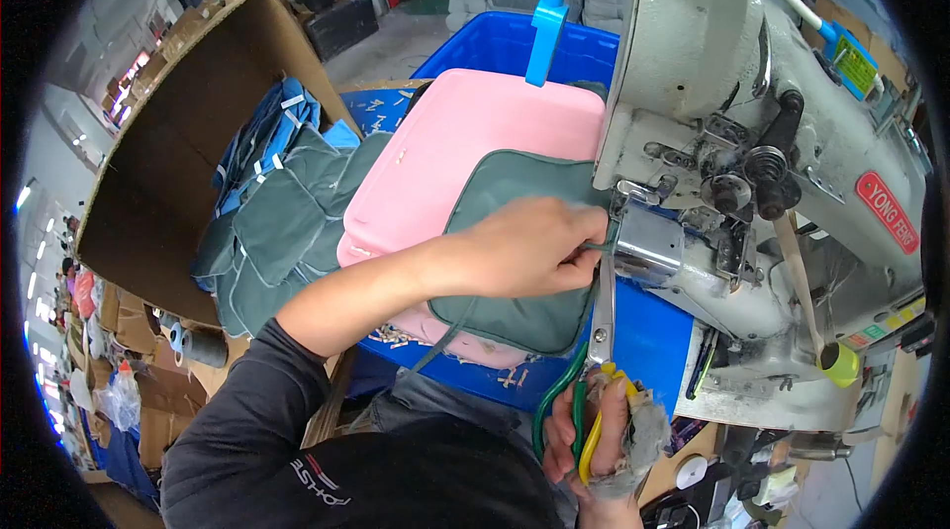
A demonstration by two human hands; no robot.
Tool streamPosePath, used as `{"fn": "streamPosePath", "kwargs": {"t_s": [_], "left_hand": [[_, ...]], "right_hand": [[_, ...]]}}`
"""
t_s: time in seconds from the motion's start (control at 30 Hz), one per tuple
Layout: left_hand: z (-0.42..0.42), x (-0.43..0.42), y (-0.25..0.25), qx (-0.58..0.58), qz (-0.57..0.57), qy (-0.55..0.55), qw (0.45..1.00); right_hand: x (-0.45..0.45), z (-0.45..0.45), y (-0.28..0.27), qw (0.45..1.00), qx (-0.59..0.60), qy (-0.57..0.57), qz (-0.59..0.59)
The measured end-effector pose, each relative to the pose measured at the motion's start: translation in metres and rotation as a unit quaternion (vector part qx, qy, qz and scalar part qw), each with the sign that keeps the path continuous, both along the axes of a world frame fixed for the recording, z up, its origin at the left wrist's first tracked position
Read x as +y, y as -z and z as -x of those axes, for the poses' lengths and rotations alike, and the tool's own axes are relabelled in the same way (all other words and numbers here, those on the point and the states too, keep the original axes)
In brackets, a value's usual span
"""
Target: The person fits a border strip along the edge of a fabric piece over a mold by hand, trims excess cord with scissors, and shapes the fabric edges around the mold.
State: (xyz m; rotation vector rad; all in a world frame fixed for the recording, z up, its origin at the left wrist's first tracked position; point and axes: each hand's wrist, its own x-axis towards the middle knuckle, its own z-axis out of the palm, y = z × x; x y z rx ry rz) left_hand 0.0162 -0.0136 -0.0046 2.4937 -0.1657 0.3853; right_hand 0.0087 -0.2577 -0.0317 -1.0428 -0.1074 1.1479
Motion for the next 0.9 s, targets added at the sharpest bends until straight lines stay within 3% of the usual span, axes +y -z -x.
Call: {"fn": "streamPosePath", "kwargs": {"t_s": [0.07, 0.13, 0.23, 0.37, 0.5, 0.57, 0.73, 0.9], "left_hand": [[-0.001, 0.001, -0.001, -0.027, -0.105, -0.023, 0.994], [0.0, 0.004, 0.001, -0.039, -0.106, -0.021, 0.993], [0.001, 0.002, 0.009, -0.089, -0.089, -0.031, 0.992], [0.004, -0.009, -0.004, -0.05, -0.083, -0.042, 0.994], [0.004, -0.01, -0.005, 0.002, -0.014, -0.078, 0.997], [0.005, -0.006, -0.008, 0.043, 0.01, -0.11, 0.993], [-0.002, -0.006, -0.001, -0.132, -0.083, -0.044, 0.987], [-0.004, 0.004, 0.007, -0.152, -0.052, -0.041, 0.986]], "right_hand": [[-0.002, -0.002, -0.002, 1.0, 0.005, -0.001, 0.0], [-0.006, -0.005, -0.004, 1.0, -0.005, 0.003, 0.011], [-0.007, -0.014, 0.006, 1.0, -0.02, 0.001, -0.007], [-0.008, -0.023, 0.009, 0.998, 0.022, -0.048, -0.045], [-0.016, -0.027, -0.002, 0.997, -0.011, -0.07, 0.042], [-0.027, -0.038, 0.01, 0.99, -0.109, -0.083, 0.044], [-0.031, -0.056, 0.008, 0.944, -0.28, -0.133, 0.112], [-0.036, -0.074, -0.004, 0.959, -0.211, -0.154, 0.109]]}}
